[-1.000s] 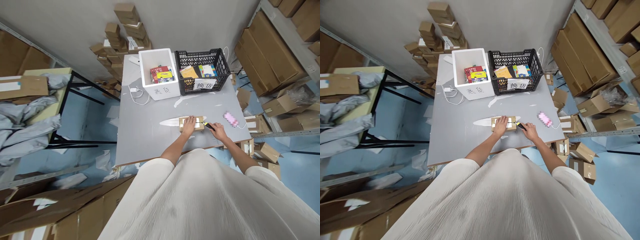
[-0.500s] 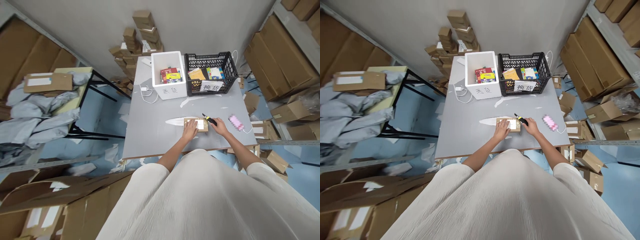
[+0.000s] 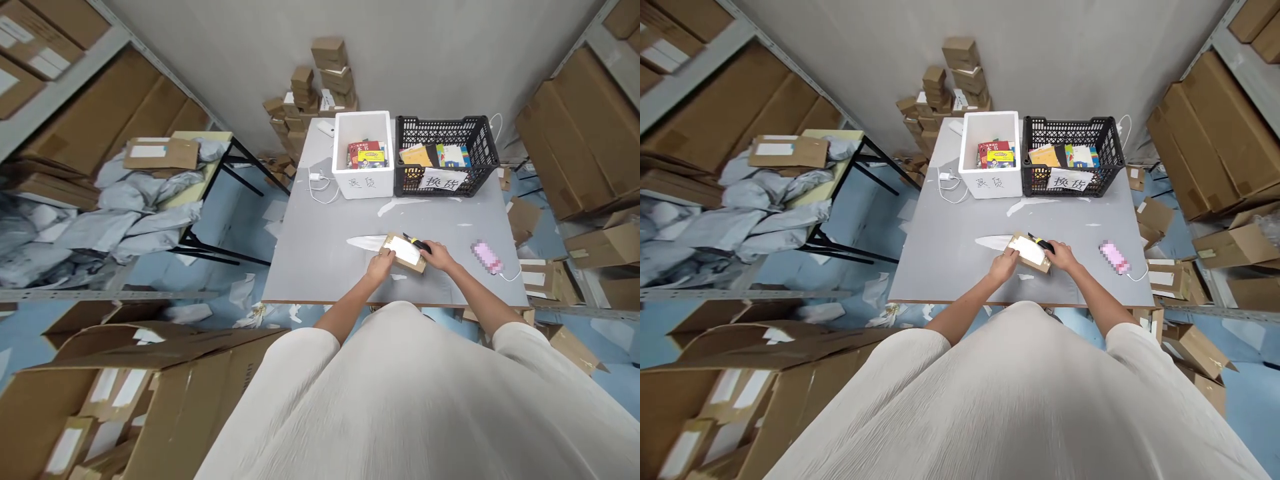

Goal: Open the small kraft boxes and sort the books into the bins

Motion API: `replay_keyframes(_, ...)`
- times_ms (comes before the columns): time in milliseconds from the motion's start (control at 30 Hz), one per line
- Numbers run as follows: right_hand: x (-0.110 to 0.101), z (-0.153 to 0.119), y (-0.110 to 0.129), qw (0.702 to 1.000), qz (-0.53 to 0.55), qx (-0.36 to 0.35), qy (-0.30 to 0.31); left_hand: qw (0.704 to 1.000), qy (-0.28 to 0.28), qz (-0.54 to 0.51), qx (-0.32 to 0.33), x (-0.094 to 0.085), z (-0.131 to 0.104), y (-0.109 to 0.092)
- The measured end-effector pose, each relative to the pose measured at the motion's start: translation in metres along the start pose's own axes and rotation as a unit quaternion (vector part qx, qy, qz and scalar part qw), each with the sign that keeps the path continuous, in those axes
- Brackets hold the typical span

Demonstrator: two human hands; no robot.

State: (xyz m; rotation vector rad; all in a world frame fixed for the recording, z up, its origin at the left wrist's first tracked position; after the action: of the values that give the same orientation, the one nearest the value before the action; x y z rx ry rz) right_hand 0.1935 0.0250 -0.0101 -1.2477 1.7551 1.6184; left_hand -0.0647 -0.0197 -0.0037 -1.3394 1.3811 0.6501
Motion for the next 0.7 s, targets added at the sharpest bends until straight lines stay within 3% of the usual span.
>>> replay_keyframes(133,0.012,-0.023,0.000,0.995,0.089,0.039,0.008,0.997,-0.043,-0.066,-0.008,-0.009,0.011,-0.001)
replay_keyframes(300,0.030,-0.042,0.006,0.964,0.251,0.075,0.036,0.993,-0.077,-0.095,-0.003,-0.010,0.025,-0.013)
replay_keyframes(467,0.016,-0.042,-0.009,0.960,0.253,0.116,-0.008,0.995,-0.035,-0.067,-0.063,0.001,0.034,-0.041)
replay_keyframes(600,0.010,-0.040,-0.021,0.954,0.269,0.128,-0.038,0.997,-0.018,-0.048,-0.054,0.007,0.038,-0.060)
replay_keyframes(700,0.013,-0.041,-0.025,0.951,0.271,0.138,-0.053,1.000,0.005,-0.019,-0.015,0.005,0.037,-0.058)
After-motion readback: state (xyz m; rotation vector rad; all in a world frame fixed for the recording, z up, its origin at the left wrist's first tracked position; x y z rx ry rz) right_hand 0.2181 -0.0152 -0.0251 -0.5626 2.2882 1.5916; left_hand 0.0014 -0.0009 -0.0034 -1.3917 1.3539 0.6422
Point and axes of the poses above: each hand's wrist, its own z-axis towards the middle knuckle, its own x-axis out of the palm, y = z × x, the point moved 3 cm from there along z, towards the middle knuckle, and after that the axes turned 2 degrees about -y, right-handed, at the moved point
